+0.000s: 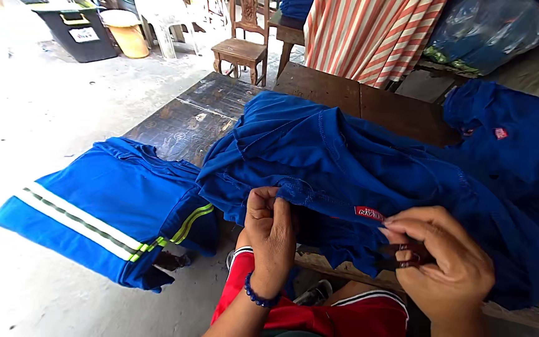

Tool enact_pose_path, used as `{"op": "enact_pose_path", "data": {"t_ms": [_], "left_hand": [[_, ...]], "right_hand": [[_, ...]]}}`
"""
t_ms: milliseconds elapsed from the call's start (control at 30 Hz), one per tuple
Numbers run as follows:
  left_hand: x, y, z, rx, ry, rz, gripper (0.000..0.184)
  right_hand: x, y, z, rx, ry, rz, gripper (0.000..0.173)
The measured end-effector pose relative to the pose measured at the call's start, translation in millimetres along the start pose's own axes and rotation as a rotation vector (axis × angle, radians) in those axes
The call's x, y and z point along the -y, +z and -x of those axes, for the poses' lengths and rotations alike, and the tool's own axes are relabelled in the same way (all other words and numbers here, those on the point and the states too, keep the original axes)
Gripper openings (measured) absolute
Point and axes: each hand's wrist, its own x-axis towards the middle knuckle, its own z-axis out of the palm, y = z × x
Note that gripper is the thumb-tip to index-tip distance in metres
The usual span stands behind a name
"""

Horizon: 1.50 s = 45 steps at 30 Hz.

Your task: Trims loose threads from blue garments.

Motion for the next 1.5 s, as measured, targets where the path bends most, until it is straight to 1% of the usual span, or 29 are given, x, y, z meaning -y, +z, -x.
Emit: {"op": "enact_pose_path", "data": {"t_ms": [100, 133, 200, 267, 300, 367, 400, 467, 533, 600, 633, 700, 767, 800, 900, 1000, 1067, 1167, 1367, 1500], "left_hand": [[-4.1, 8.9, 7.0, -0.057, -0.195, 0.365, 0.023], [-5.1, 12.8, 8.1, -0.095, -0.225, 0.448, 0.024], [-4.2, 17.9, 9.4, -0.146, -0.213, 0.553, 0.021], [1.2, 17.4, 10.1, -0.136, -0.134, 0.602, 0.016], [4.4, 15.7, 10.4, -0.099, -0.096, 0.613, 0.023], [10.2, 13.2, 11.6, -0.015, -0.032, 0.592, 0.046], [12.4, 12.7, 12.0, 0.024, -0.006, 0.556, 0.052], [14.7, 13.2, 11.3, 0.095, 0.036, 0.487, 0.061], [14.9, 15.5, 8.5, 0.131, 0.059, 0.451, 0.062], [15.6, 17.6, 6.6, 0.129, 0.068, 0.419, 0.058], [16.3, 18.5, 6.4, 0.108, 0.067, 0.398, 0.052], [18.1, 18.5, 6.1, 0.074, 0.073, 0.348, 0.035], [18.9, 16.9, 5.4, 0.061, 0.083, 0.311, 0.020], [19.0, 15.5, 5.4, 0.060, 0.090, 0.304, 0.017], [18.9, 11.9, 5.6, 0.067, 0.112, 0.314, 0.014], [19.2, 7.6, 5.7, 0.099, 0.151, 0.325, 0.012], [19.2, 5.3, 6.4, 0.124, 0.158, 0.350, 0.012], [19.6, 2.9, 8.6, 0.153, 0.151, 0.383, 0.011], [16.9, 2.7, 11.9, 0.170, 0.159, 0.383, 0.011], [16.4, 1.4, 12.5, 0.172, 0.158, 0.371, 0.009]], "right_hand": [[7.4, 8.3, 14.2, -0.016, -0.027, 0.049, 0.006], [7.4, 11.6, 18.5, -0.019, -0.022, 0.056, 0.006], [5.8, 17.1, 24.9, -0.020, -0.009, 0.064, 0.006], [4.4, 21.1, 28.4, -0.024, 0.004, 0.062, 0.006], [4.1, 22.2, 28.8, -0.025, 0.012, 0.055, 0.006], [4.7, 22.5, 27.8, -0.023, 0.038, -0.001, 0.006], [5.7, 21.5, 27.0, -0.016, 0.062, -0.055, 0.005], [11.2, 16.5, 24.6, -0.012, 0.128, -0.191, 0.004], [21.0, 4.1, 19.5, 0.017, 0.205, -0.311, 0.010], [32.2, -15.2, 10.4, 0.093, 0.283, -0.428, 0.016], [36.9, -24.7, 5.3, 0.130, 0.312, -0.477, 0.020], [43.0, -36.6, -3.4, 0.164, 0.342, -0.534, 0.026], [44.4, -34.7, -8.5, 0.150, 0.341, -0.502, 0.027], [42.3, -28.7, -9.1, 0.134, 0.326, -0.451, 0.026], [29.0, -1.3, -4.5, 0.066, 0.238, -0.241, 0.026], [19.7, 16.8, 2.6, 0.116, 0.169, 0.018, 0.034], [18.0, 22.9, 4.0, 0.154, 0.136, 0.105, 0.036], [18.8, 29.2, 1.1, 0.138, 0.092, 0.159, 0.035], [23.6, 42.0, -7.4, 0.048, 0.037, 0.187, 0.032], [25.1, 47.3, -10.0, 0.040, 0.023, 0.218, 0.031]]}}
